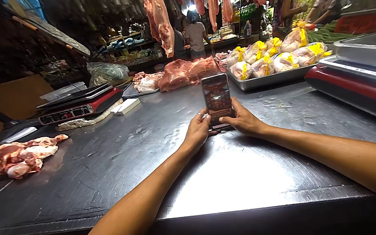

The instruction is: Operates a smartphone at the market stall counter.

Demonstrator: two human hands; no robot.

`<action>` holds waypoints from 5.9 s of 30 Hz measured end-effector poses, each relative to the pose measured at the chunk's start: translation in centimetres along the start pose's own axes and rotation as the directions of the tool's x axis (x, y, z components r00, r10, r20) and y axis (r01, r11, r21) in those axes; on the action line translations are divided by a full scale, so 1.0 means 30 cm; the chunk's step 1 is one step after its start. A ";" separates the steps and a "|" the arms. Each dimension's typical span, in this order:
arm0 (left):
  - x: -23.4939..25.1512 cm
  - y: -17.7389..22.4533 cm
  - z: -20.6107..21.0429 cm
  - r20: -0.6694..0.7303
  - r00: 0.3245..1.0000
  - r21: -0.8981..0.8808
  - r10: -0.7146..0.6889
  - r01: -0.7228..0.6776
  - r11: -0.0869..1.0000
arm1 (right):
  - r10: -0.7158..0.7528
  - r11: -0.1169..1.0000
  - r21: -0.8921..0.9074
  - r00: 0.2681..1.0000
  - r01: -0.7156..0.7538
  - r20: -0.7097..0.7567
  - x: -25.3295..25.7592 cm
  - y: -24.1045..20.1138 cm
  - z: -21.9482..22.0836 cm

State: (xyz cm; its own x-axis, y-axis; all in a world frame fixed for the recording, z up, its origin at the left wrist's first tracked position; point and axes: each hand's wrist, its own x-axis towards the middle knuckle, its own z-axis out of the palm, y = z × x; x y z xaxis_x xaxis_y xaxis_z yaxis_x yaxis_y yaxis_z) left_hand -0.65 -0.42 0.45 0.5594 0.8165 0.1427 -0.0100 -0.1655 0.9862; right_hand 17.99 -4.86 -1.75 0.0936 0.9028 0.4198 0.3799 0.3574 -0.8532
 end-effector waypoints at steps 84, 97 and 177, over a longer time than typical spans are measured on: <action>0.030 -0.003 0.000 -0.024 0.999 -0.036 -0.030 0.029 0.999 | -0.001 0.999 0.045 1.000 0.001 0.004 0.011 0.003 0.000; 0.032 -0.005 -0.003 -0.015 1.000 -0.022 -0.016 0.016 1.000 | 0.009 0.999 0.040 1.000 -0.009 -0.003 0.012 0.007 0.001; 0.036 -0.006 -0.003 -0.010 1.000 -0.023 -0.008 0.007 1.000 | -0.013 0.998 0.055 1.000 0.013 -0.003 0.014 0.006 0.001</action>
State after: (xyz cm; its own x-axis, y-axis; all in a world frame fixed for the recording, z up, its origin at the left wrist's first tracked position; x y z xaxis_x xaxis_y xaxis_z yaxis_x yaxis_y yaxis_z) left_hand -0.13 0.53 0.43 0.5510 0.8233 0.1361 -0.0247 -0.1470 0.9888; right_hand 18.06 -4.42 -1.75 0.0912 0.8974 0.4317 0.3302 0.3817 -0.8633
